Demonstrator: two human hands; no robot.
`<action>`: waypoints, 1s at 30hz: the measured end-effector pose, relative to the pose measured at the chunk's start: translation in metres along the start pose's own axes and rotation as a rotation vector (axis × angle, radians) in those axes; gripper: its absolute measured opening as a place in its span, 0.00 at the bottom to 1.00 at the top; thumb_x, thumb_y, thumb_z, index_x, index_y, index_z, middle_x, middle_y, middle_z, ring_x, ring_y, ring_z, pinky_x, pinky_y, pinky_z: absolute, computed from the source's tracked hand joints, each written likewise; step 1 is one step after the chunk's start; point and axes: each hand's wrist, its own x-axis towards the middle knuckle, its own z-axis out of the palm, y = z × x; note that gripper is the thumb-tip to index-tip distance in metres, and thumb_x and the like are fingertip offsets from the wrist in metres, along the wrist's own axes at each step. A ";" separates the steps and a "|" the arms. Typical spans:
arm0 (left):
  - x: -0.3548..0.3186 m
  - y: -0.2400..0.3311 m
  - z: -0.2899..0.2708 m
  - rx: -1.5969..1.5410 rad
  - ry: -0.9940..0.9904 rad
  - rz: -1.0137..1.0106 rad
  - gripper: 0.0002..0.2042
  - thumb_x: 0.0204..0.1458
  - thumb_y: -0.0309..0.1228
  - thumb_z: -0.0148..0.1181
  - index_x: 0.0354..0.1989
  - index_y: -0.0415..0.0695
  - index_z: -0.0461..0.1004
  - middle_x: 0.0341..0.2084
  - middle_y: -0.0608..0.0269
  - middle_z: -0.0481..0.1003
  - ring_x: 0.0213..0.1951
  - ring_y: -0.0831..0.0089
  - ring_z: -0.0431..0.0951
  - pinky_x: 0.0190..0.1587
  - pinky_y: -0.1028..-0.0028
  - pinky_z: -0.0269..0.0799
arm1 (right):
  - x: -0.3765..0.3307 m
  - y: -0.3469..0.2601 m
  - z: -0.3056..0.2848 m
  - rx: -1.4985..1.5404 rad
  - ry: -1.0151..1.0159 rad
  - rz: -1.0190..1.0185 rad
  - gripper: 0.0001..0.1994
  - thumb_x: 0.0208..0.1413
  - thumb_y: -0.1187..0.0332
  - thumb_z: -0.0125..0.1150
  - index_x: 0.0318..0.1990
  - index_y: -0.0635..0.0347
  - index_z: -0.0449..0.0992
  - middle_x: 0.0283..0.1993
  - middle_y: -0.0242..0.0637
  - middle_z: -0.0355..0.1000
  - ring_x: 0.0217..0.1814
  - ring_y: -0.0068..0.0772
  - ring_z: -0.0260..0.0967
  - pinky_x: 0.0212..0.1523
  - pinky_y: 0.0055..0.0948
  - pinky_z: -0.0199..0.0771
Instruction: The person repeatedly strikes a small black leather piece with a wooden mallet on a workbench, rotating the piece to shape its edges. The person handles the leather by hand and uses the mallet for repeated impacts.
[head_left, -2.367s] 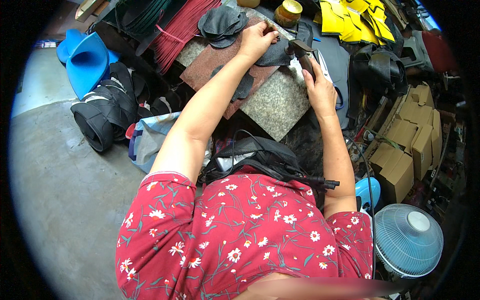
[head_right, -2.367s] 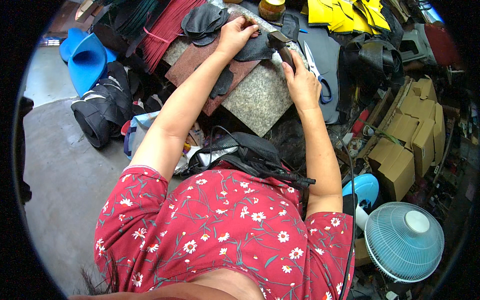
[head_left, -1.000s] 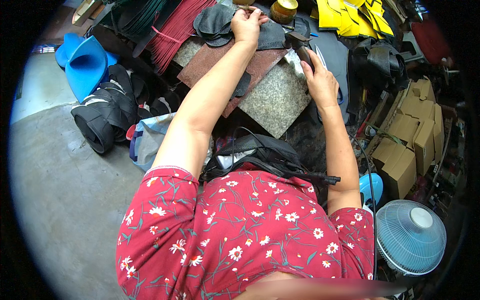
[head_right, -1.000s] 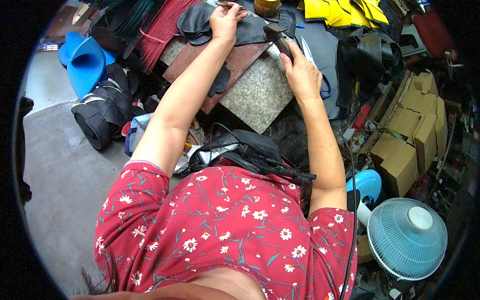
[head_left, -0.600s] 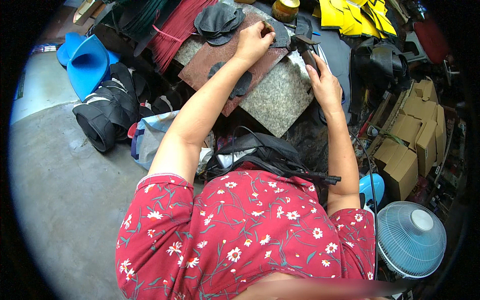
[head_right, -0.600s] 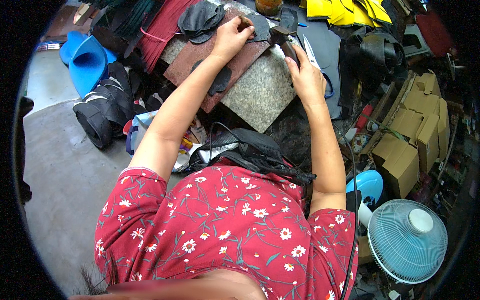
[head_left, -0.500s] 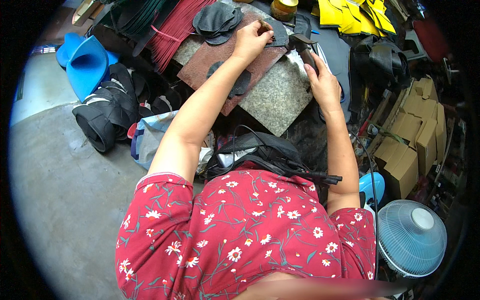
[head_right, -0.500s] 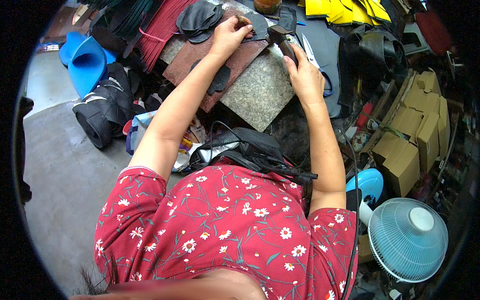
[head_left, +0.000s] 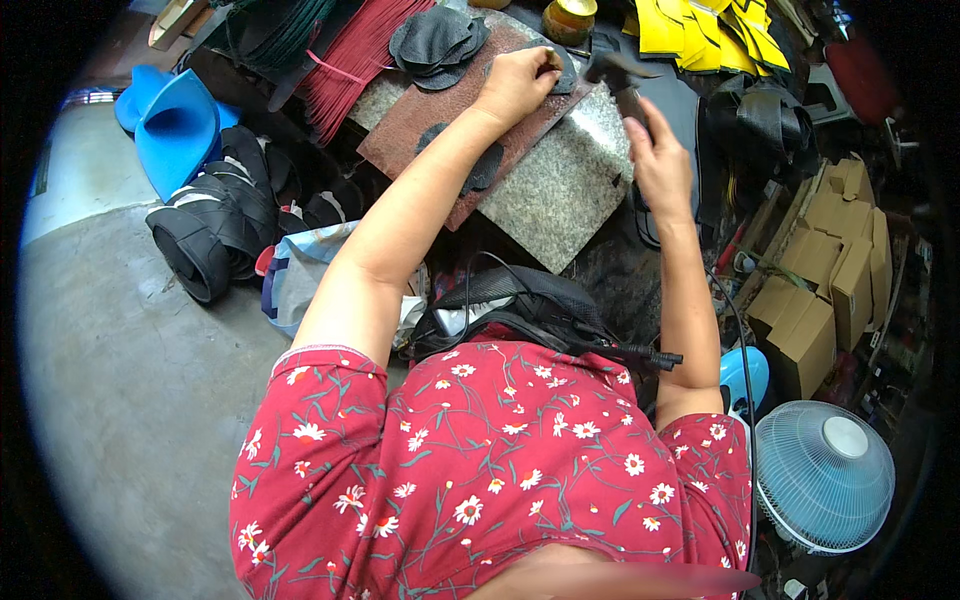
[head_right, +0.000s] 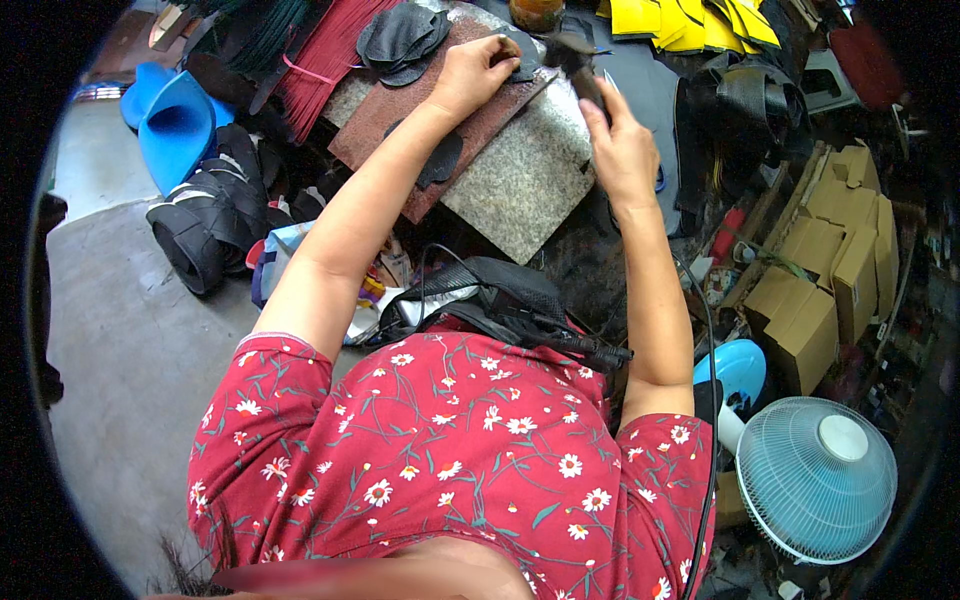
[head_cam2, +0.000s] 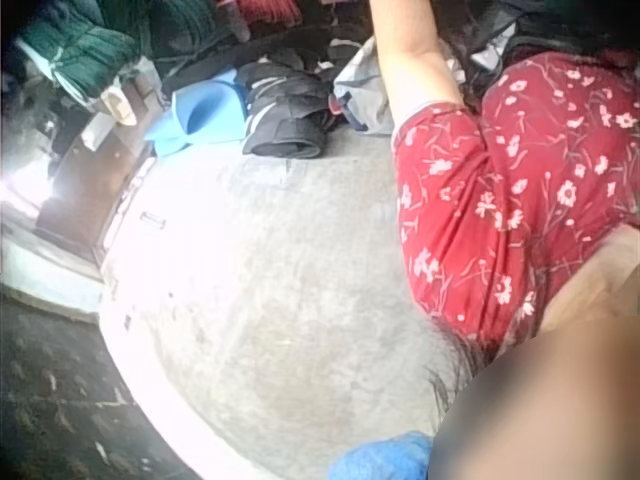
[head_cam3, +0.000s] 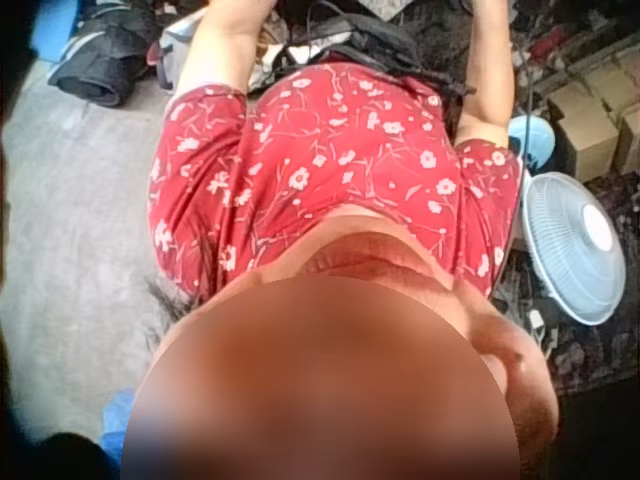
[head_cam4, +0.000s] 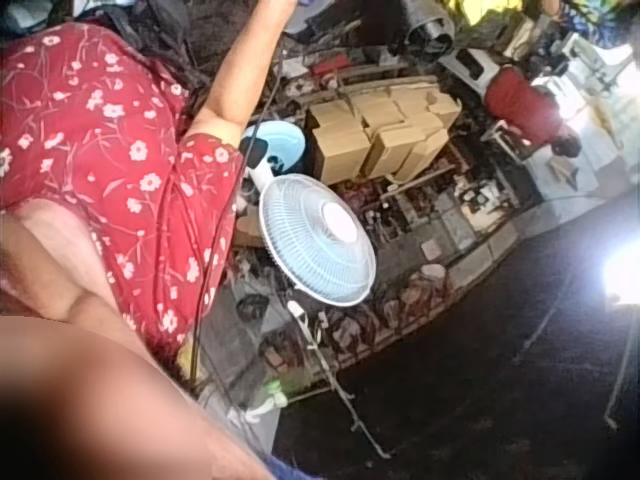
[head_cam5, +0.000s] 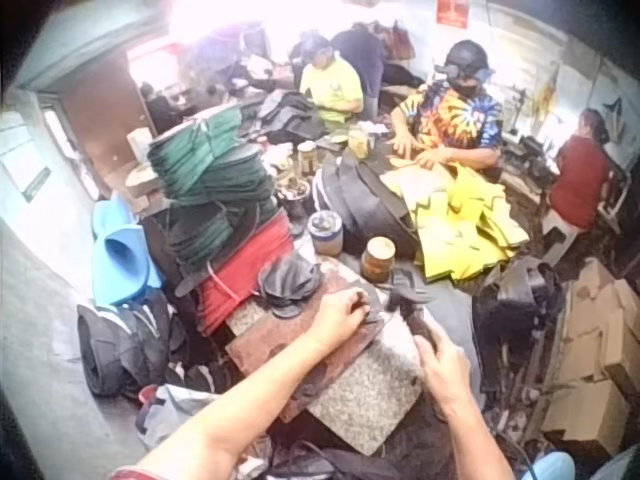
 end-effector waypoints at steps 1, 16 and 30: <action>0.001 0.003 0.001 0.080 -0.001 0.078 0.08 0.46 0.30 0.62 0.33 0.42 0.76 0.30 0.52 0.77 0.35 0.54 0.79 0.38 0.63 0.75 | -0.002 -0.006 -0.008 0.139 0.083 -0.114 0.21 0.59 0.54 0.57 0.58 0.46 0.70 0.40 0.41 0.78 0.37 0.39 0.77 0.38 0.32 0.74; -0.006 0.001 0.007 0.064 0.093 0.088 0.06 0.47 0.27 0.61 0.31 0.39 0.74 0.27 0.53 0.78 0.31 0.58 0.80 0.35 0.66 0.75 | -0.008 0.010 0.020 -0.254 -0.009 -0.162 0.21 0.59 0.46 0.50 0.58 0.33 0.67 0.33 0.50 0.76 0.38 0.55 0.75 0.38 0.48 0.73; -0.008 -0.012 0.004 -0.408 -0.055 -0.290 0.08 0.51 0.28 0.63 0.36 0.38 0.77 0.27 0.61 0.80 0.28 0.79 0.81 0.32 0.79 0.76 | -0.007 0.023 0.022 -0.233 -0.058 -0.074 0.22 0.59 0.45 0.48 0.59 0.35 0.66 0.38 0.50 0.76 0.43 0.56 0.74 0.43 0.47 0.72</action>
